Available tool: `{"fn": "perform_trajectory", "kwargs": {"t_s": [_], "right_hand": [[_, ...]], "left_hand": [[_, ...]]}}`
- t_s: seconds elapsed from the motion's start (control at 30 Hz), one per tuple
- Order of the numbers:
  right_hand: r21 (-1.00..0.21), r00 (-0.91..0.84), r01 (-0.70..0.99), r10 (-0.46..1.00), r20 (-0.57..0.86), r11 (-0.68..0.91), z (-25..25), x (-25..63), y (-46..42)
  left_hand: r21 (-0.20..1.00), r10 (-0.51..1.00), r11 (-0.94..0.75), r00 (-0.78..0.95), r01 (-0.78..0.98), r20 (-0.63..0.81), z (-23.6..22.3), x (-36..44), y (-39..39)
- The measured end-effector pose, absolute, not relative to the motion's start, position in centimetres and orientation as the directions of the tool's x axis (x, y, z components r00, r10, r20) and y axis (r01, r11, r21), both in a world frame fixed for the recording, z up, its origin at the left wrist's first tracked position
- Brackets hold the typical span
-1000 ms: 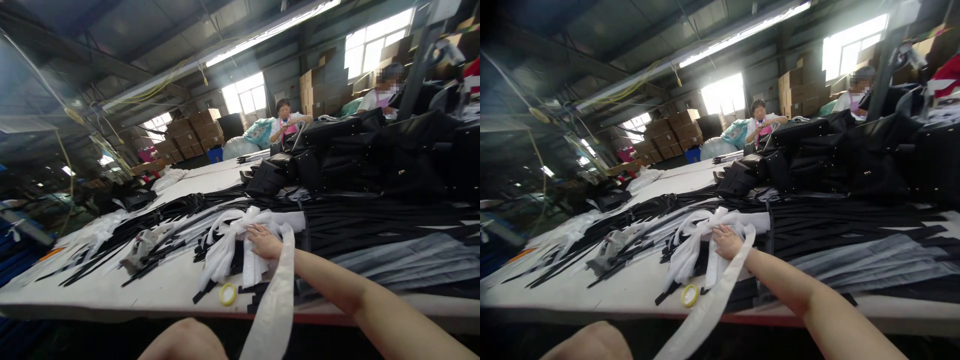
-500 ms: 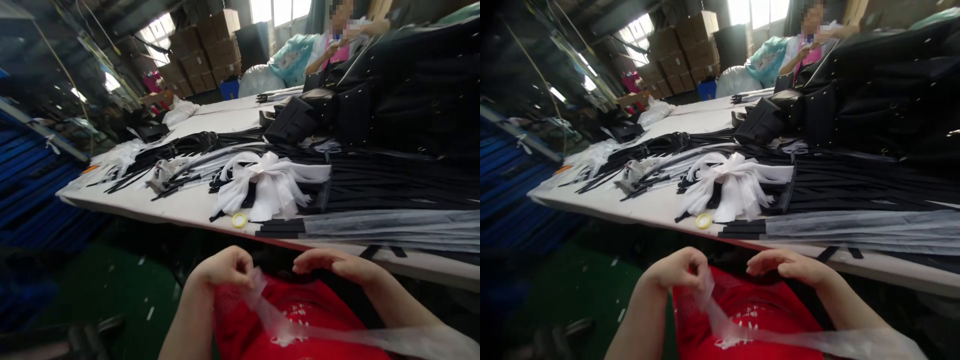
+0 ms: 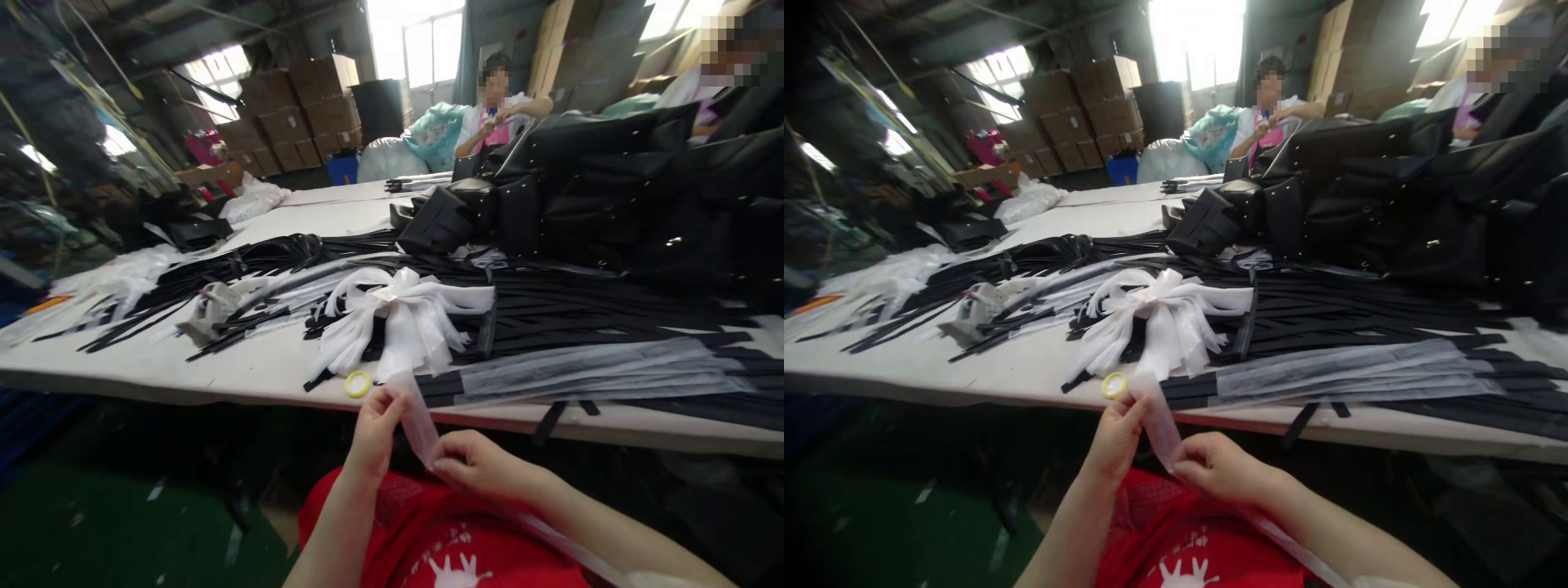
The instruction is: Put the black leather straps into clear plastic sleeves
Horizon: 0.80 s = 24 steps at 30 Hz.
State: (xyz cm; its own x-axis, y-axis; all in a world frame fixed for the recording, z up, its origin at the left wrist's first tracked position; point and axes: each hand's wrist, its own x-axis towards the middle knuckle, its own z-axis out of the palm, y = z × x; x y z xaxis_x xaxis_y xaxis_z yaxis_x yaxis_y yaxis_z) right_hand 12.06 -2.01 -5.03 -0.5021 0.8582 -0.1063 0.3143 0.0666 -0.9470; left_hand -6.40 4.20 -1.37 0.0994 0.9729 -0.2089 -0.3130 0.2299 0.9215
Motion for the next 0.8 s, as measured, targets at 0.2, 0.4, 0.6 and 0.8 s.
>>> {"fn": "perform_trajectory", "kwargs": {"t_s": [0.2,0.4,0.6,0.8], "right_hand": [[-0.687,-0.645,0.652,0.711,-0.281,0.32,-5.8,16.4,-3.4],[-0.562,-0.172,0.805,0.981,0.084,0.189,-2.7,25.3,3.3],[-0.139,-0.071,0.986,0.981,0.182,0.097,-3.3,29.7,10.4],[-0.045,-0.084,0.995,0.982,0.168,0.093,-3.8,29.9,10.8]], "left_hand": [[0.961,0.931,-0.05,-0.361,-0.272,-0.054,1.1,-13.3,6.0],[0.997,0.822,0.076,-0.567,0.006,-0.059,3.1,-21.2,3.9],[0.923,0.943,0.326,-0.137,0.204,-0.303,2.3,-18.1,2.3],[0.945,0.967,0.238,0.033,0.225,-0.251,1.6,-12.4,1.7]]}}
